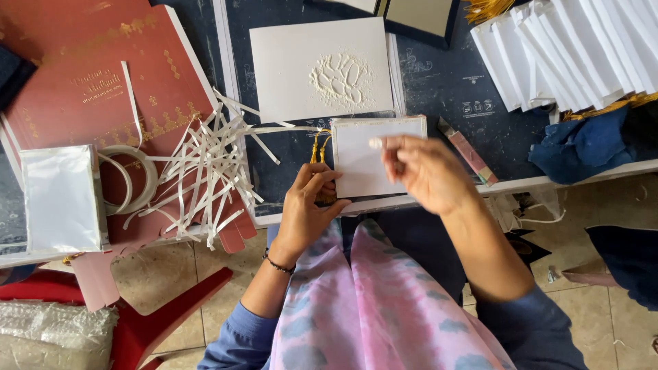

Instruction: Assembling invitation cards by aligning paper inserts and attaching decorative tassels using a small hand tool.

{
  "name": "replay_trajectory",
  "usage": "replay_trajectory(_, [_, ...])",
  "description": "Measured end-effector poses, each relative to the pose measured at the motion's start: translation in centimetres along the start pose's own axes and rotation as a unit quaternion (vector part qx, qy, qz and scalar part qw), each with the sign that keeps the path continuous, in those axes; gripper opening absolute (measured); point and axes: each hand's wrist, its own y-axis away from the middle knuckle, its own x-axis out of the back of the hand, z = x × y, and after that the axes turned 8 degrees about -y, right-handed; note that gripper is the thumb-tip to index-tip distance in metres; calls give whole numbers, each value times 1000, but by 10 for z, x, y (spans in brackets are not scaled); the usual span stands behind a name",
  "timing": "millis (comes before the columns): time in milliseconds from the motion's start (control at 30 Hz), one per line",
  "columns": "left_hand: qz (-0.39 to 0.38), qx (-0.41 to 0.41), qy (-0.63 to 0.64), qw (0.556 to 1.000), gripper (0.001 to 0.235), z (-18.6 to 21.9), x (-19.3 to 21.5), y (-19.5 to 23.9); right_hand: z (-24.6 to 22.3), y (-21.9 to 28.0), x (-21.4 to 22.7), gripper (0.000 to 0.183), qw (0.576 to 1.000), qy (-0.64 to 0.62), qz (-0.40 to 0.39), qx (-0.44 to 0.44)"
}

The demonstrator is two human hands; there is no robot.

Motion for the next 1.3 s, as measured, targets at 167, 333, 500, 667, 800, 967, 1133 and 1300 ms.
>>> replay_trajectory(167, [-5, 16, -1, 1000, 45, 3, 1, -1, 37, 59, -26, 51, 995, 83, -51, -16])
replay_trajectory(333, [-5, 15, -7, 1000, 43, 3, 0, -1, 90, 66, -22, 59, 925, 367, -55, 86])
replay_trajectory(500, [2, 20, 0, 1000, 43, 3, 1, -1, 92, 60, -45, 63, 748, 626, -40, 217])
replay_trajectory(667, [9, 23, 5, 1000, 40, 2, -1, -1, 91, 69, -36, 65, 641, 726, -20, 248])
replay_trajectory(800, [8, 28, 22, 999, 43, 4, 1, -4, 84, 73, -39, 65, 622, 738, -11, 264])
replay_trajectory(967, [12, 38, 18, 999, 37, 3, -1, -3, 98, 70, -30, 64, 570, 772, 6, 281])
replay_trajectory(1133, [-2, 44, 33, 998, 41, 2, 1, -3, 88, 89, -9, 66, 567, 774, 47, 277])
replay_trajectory(1300, [-7, 46, 22, 999, 41, 5, 2, -4, 84, 104, 12, 66, 644, 700, 129, 280])
